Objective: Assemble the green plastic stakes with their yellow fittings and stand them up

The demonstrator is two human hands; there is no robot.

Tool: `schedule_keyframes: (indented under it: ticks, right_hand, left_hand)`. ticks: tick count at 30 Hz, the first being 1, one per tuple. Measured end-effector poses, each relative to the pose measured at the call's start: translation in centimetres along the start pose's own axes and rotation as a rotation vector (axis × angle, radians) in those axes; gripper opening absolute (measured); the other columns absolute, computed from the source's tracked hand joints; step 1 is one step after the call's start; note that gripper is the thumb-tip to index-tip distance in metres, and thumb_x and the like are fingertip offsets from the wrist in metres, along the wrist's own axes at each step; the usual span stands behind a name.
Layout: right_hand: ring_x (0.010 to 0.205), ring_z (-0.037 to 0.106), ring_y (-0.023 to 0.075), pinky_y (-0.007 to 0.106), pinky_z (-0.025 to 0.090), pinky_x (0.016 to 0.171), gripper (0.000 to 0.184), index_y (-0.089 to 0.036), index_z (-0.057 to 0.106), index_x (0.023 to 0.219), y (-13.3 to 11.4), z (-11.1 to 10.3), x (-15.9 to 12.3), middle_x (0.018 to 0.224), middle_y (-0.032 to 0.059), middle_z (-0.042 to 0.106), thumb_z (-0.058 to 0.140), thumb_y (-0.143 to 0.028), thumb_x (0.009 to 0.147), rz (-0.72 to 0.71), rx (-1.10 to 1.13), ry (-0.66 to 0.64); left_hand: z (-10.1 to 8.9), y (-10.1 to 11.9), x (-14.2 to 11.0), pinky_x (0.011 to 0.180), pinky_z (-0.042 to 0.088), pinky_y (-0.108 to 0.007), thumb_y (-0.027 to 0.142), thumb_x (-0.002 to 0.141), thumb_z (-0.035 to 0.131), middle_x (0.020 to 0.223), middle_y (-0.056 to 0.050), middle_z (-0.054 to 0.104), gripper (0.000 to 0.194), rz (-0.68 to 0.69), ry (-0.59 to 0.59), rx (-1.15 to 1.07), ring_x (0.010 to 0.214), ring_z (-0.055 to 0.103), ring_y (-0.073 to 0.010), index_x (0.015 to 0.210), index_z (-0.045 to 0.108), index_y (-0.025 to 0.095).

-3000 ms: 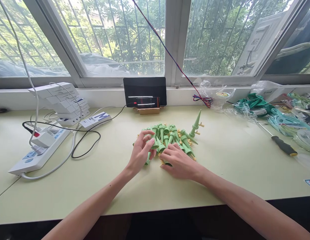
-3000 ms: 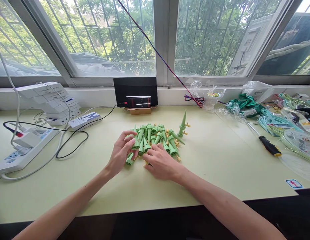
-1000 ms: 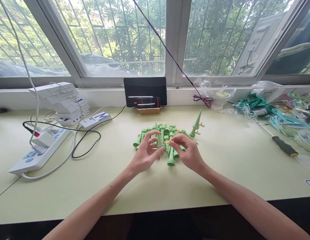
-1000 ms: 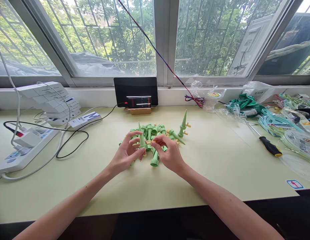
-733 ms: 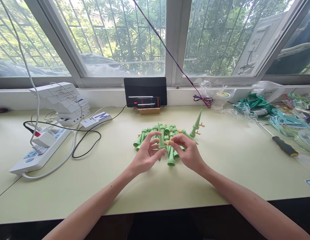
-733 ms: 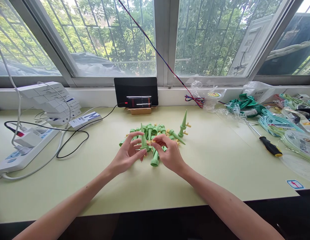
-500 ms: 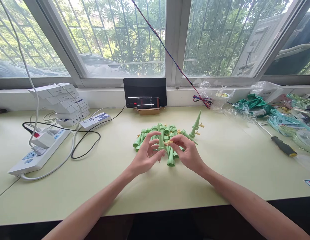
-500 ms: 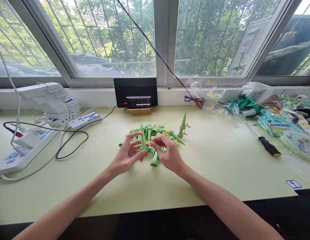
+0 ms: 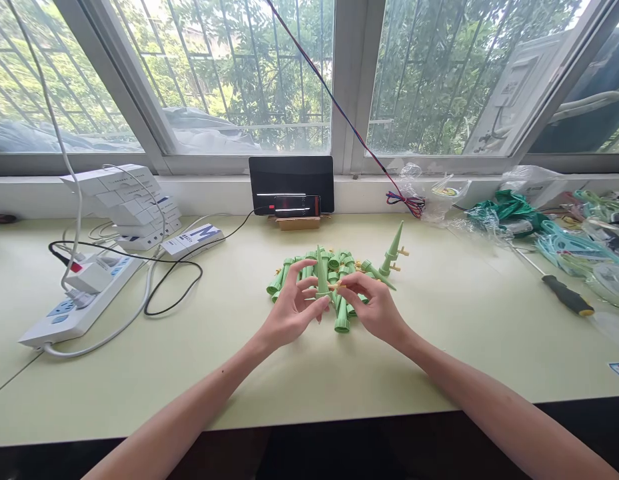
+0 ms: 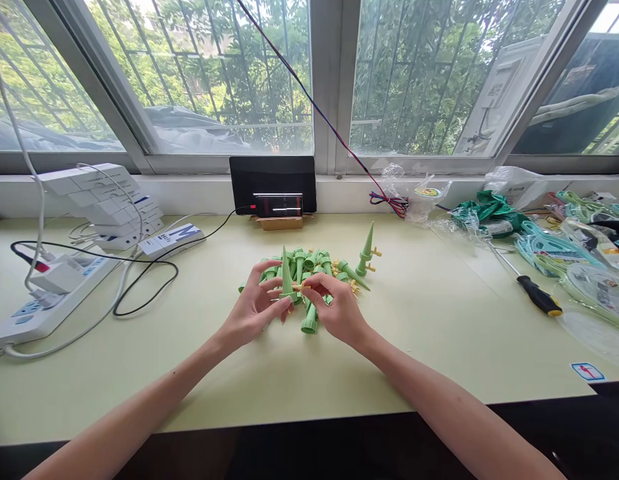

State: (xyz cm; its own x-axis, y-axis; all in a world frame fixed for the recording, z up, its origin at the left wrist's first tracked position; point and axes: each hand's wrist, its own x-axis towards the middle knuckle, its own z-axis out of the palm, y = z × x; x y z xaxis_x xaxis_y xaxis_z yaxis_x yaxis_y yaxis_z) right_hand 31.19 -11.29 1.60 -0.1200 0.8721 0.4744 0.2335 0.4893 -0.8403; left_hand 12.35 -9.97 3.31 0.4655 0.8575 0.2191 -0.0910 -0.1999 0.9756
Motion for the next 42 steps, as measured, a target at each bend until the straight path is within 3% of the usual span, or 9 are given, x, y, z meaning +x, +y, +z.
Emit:
schedule_keyframes:
  ticks: [8,15,23,32,42]
  right_hand:
    - [0.082,0.063,0.0180,0.032,0.054,0.076,0.013,-0.020,0.067,0.096,-0.06,-0.21,0.14,0.089,0.0048,0.067,0.057,-0.029,0.094,-0.039,-0.027,-0.002]
    - [0.079,0.061,0.0174,0.031,0.051,0.073,0.012,-0.021,0.066,0.093,0.18,-0.28,0.16,0.087,0.0040,0.066,0.056,-0.026,0.094,-0.061,-0.078,0.007]
    - [0.073,0.056,0.0150,0.028,0.046,0.068,0.008,-0.020,0.062,0.091,0.27,-0.40,0.14,0.083,0.0023,0.064,0.055,-0.022,0.094,-0.115,-0.165,0.017]
    - [0.071,0.056,0.0150,0.027,0.045,0.066,0.009,-0.019,0.061,0.091,0.34,-0.41,0.13,0.082,0.0028,0.063,0.053,-0.024,0.095,-0.123,-0.210,0.005]
    - [0.067,0.053,0.0150,0.026,0.041,0.061,0.018,-0.019,0.060,0.086,0.25,-0.47,0.18,0.076,0.0026,0.062,0.051,-0.029,0.097,-0.082,-0.245,-0.021]
  left_hand:
    - [-0.22,-0.30,0.01,0.059,0.053,-0.027,0.033,0.086,0.067,0.097,-0.007,0.059,0.046,-0.014,0.023,0.067,0.076,0.061,-0.0162,0.125,0.047,0.019]
    - [-0.51,-0.72,0.07,0.065,0.054,-0.027,0.032,0.090,0.061,0.104,-0.009,0.064,0.032,0.010,-0.039,0.125,0.076,0.059,-0.0142,0.119,0.059,0.018]
    - [-0.55,-0.96,0.02,0.071,0.055,-0.029,0.031,0.092,0.058,0.097,-0.007,0.064,0.032,0.036,-0.052,0.218,0.082,0.059,-0.0166,0.121,0.062,0.018]
    - [-0.63,-0.95,-0.13,0.074,0.055,-0.029,0.028,0.092,0.057,0.093,-0.005,0.065,0.031,0.049,-0.056,0.299,0.073,0.057,-0.0135,0.121,0.063,0.020]
    - [-0.47,-0.78,-0.18,0.074,0.057,-0.030,0.029,0.091,0.057,0.090,-0.004,0.063,0.018,0.062,-0.050,0.340,0.079,0.060,-0.0157,0.104,0.064,0.018]
